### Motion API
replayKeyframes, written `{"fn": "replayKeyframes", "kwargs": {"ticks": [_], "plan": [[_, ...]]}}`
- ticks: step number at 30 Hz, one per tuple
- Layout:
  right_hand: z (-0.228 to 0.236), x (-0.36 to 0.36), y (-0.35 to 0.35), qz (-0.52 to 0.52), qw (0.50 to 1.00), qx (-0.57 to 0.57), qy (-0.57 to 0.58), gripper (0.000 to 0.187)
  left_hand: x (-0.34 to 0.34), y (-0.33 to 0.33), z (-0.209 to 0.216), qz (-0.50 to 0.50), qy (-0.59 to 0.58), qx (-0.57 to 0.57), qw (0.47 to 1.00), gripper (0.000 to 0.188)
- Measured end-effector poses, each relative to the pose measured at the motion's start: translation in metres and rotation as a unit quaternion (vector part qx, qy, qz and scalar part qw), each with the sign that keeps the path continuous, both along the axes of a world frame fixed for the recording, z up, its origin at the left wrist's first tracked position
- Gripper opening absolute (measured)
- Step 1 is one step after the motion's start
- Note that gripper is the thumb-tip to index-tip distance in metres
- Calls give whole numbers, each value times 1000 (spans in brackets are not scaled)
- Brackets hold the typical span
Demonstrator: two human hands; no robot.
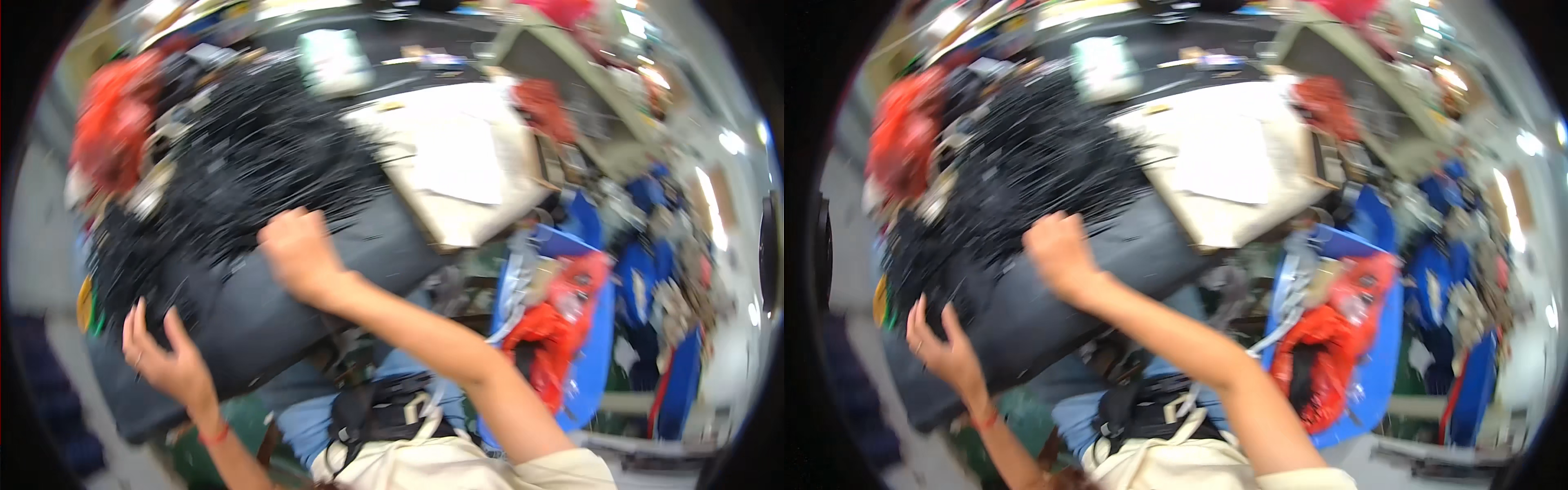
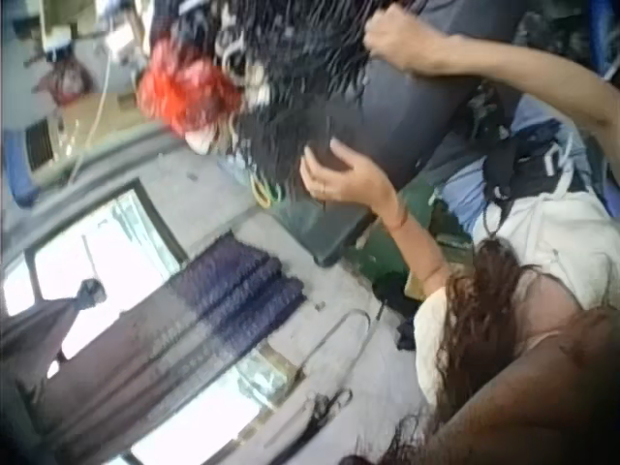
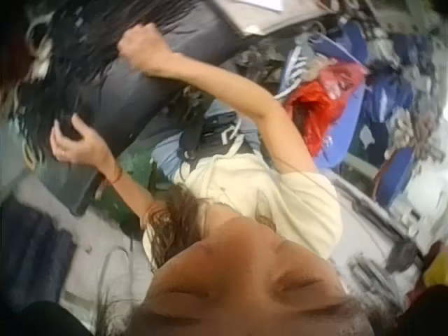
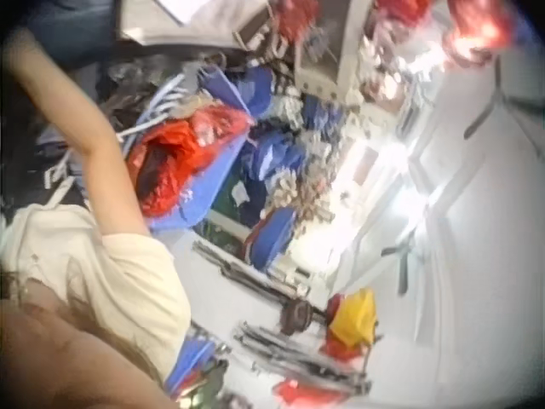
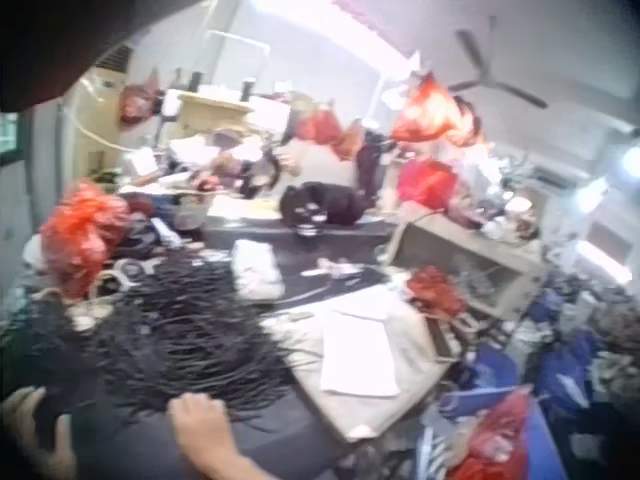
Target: The person sits at a workbench and repeatedly ties small black cords into loops by hand. They pick up individual cords from a large pile, form a loop, and secure it with a knot before placing the finished item on the table.
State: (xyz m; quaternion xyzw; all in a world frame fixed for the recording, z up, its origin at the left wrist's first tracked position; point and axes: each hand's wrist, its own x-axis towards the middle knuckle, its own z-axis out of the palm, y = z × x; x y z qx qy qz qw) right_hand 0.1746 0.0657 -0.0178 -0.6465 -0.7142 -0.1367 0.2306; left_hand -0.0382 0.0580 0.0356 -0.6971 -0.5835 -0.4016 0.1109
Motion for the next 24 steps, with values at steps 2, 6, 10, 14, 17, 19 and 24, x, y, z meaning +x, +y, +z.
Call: {"fn": "replayKeyframes", "kwargs": {"ticks": [2, 6, 10, 14, 17, 19, 24], "plan": [[16, -6, -10, 31, 997, -68, 25, 5, 18, -8, -9, -152, -46, -36, 987, 31], [32, 0, -56, 146, 959, 44, 239, 6, 64, -21, 0, -305, 45, -71, 949, 21], [57, 18, -90, 99, 954, 75, 273, 10, 69, -35, 16, -350, -129, -226, 900, 13], [65, 4, -97, 146, 945, 53, 288, 11, 57, -32, 10, -388, -250, -352, 814, 13], [65, 17, -100, 149, 960, 30, 236, 14, 64, -32, 33, -315, -340, -540, 703, 17], [67, 32, -104, 112, 978, 17, 175, 15, 51, -26, 24, -350, -336, -574, 659, 18], [60, 20, -90, -13, 946, 121, 299, 13, 51, -41, 10, -354, -457, -601, 553, 22]]}}
